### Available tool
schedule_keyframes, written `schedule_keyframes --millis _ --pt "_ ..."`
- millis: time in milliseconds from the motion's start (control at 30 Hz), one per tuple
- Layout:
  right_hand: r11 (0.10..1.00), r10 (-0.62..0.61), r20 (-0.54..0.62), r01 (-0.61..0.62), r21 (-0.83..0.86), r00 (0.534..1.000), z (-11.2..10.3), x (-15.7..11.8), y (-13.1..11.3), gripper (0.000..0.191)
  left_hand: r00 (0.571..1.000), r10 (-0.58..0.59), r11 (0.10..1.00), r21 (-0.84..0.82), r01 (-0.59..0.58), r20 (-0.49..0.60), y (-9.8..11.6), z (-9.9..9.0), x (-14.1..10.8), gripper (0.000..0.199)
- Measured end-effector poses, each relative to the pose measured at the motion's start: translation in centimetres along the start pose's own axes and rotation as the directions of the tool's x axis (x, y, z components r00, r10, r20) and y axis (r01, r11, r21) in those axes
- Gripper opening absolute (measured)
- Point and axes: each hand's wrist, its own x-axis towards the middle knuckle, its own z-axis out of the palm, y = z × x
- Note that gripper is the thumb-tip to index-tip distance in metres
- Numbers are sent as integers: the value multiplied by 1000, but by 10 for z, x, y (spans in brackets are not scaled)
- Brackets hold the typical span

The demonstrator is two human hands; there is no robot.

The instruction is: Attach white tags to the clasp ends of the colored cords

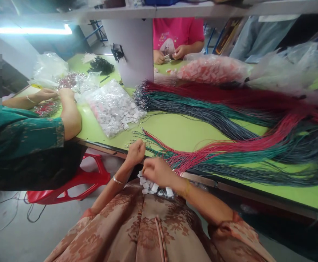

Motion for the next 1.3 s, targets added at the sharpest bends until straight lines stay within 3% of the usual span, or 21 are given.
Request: schedule_keyframes --millis 67,133,167,233,333,433,500,567,633,667,733,800,867,967,1033,1067,1167,1300 --pt "988 -141 89 146 -53 986 -2 -17 -17 12 999 -29 999 20 29 -26 0 0 2 29" --pt "956 -241 -94 220 -193 966 -16 -20 -26 18 1000 -17 999 43 18 -16 2 -1 0 30" --pt "939 -248 -234 173 -298 940 -28 -16 -26 23 1000 4 998 61 -4 -6 3 -1 -3 31" --pt "882 -189 -459 -55 -467 868 -59 -1 -16 38 998 62 991 116 -62 9 6 -4 -11 32" --pt "698 -164 -632 -364 -617 758 -107 30 20 43 993 120 960 255 -116 -1 11 -10 -25 34" --pt "529 -108 -582 -449 -720 806 -137 52 59 35 976 205 903 370 -218 74 15 -13 -42 40" --pt "486 -49 -556 -467 -739 830 -143 60 73 35 933 312 852 383 -357 178 17 -12 -55 43" --pt "517 -46 -564 -464 -720 824 -138 63 72 35 872 418 798 356 -487 256 17 -8 -67 43" --pt "625 -105 -530 -359 -694 841 -122 65 57 32 826 486 765 318 -560 285 16 -4 -76 43" --pt "690 -146 -470 -251 -679 870 -111 67 46 29 820 495 765 305 -568 286 15 -3 -79 43" --pt "799 -213 -243 26 -601 946 -84 70 27 24 831 487 784 284 -552 271 13 -4 -82 47" --pt "810 -219 -51 153 -566 974 -55 75 15 17 853 459 814 267 -516 249 10 -9 -78 48" --pt "754 -168 3 130 -644 986 -30 80 14 17 892 414 855 262 -449 180 6 -18 -68 43" --pt "673 -101 -31 45 -738 994 -10 86 23 21 966 249 934 281 -220 -71 -8 -39 -37 32" --pt "646 -90 -33 34 -763 995 -8 90 29 24 957 127 948 315 -39 -263 -21 -54 -7 31" --pt "630 -86 -32 30 -776 996 -10 92 31 25 949 89 937 348 23 -304 -28 -61 10 31" --pt "580 -50 -75 -32 -814 996 -19 100 34 26 958 21 865 486 127 -287 -49 -72 58 31" --pt "539 -34 -114 -78 -839 993 -32 110 38 27 986 -111 754 635 166 -127 -62 -73 96 26"
